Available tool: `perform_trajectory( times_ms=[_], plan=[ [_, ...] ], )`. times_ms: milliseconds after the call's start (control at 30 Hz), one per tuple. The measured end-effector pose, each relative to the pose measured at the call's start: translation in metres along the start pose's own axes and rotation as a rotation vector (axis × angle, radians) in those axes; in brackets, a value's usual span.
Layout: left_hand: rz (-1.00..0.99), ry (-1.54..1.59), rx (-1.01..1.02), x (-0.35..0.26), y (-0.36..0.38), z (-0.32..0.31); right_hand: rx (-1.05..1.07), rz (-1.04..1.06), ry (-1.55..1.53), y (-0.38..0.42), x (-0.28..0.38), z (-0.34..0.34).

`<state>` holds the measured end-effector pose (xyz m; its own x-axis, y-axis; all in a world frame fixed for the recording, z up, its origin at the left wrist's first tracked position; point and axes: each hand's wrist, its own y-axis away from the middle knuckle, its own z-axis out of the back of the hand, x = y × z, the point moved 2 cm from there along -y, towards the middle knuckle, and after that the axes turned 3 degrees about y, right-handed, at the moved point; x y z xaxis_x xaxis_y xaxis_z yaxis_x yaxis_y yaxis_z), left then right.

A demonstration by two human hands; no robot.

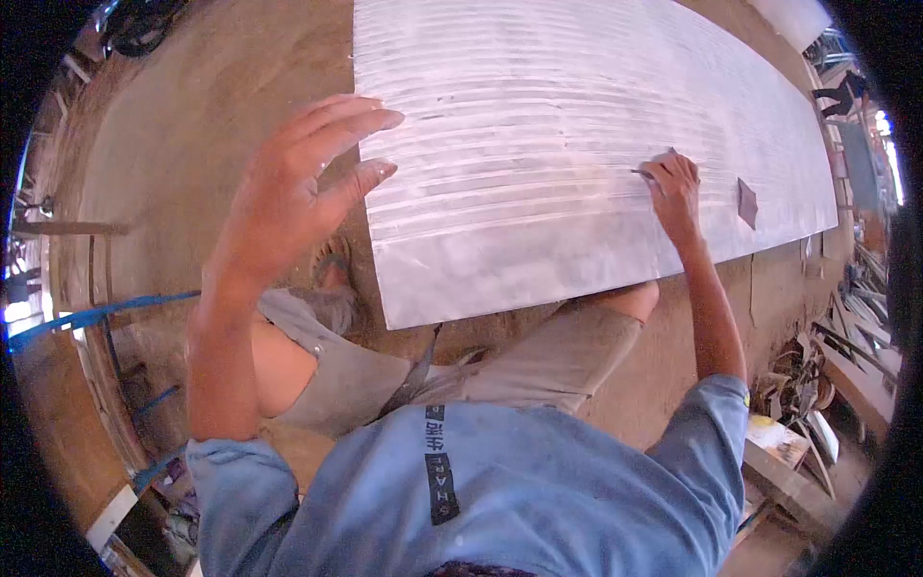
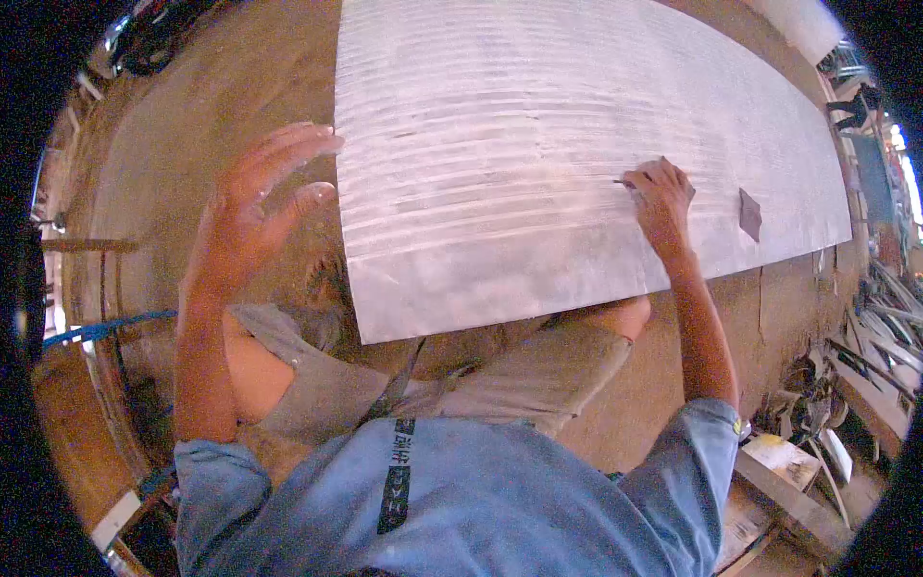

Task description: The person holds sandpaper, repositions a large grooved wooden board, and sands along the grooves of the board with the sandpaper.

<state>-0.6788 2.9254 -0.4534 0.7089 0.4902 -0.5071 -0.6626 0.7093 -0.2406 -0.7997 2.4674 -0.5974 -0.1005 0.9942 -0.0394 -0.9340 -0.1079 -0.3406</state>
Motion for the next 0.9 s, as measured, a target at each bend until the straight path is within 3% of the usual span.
perform_trajectory(
  times_ms=[167,367,467,500,533,567,600,667,767,800,833,900],
  plan=[
    [0.025,0.019,-0.037,0.001,0.010,0.012,-0.084,0.087,-0.138,-0.033,0.086,-0.052],
    [0.013,0.071,-0.087,-0.002,-0.008,0.005,-0.065,0.356,-0.485,-0.105,0.303,-0.077],
    [-0.052,0.051,-0.062,0.015,-0.011,-0.005,-0.050,0.417,-0.422,-0.099,0.277,-0.082],
    [-0.045,0.054,-0.063,0.016,-0.005,-0.001,0.134,0.352,-0.388,-0.088,0.242,-0.068],
    [-0.065,0.020,-0.085,0.015,0.004,0.005,0.134,0.263,-0.252,-0.069,0.198,-0.083],
    [-0.084,-0.016,-0.109,0.013,0.012,0.012,-0.004,0.262,-0.289,-0.051,0.148,-0.080],
    [-0.072,-0.014,-0.114,0.008,0.020,0.019,-0.001,0.187,-0.139,-0.044,0.120,-0.054],
    [0.024,0.025,-0.140,0.000,0.033,0.034,0.062,0.075,-0.211,-0.043,0.102,-0.030],
    [0.018,0.054,-0.201,0.002,0.033,0.036,-0.086,0.216,-0.253,-0.061,0.169,-0.076],
    [0.027,0.042,-0.204,0.004,0.029,0.032,-0.065,0.241,-0.440,-0.077,0.216,-0.073],
    [-0.037,0.017,-0.242,0.007,0.023,0.025,0.063,0.292,-0.405,-0.094,0.259,-0.077],
    [-0.104,-0.013,-0.278,0.011,0.012,0.012,-0.079,0.391,-0.585,-0.123,0.330,-0.087]
  ],
)
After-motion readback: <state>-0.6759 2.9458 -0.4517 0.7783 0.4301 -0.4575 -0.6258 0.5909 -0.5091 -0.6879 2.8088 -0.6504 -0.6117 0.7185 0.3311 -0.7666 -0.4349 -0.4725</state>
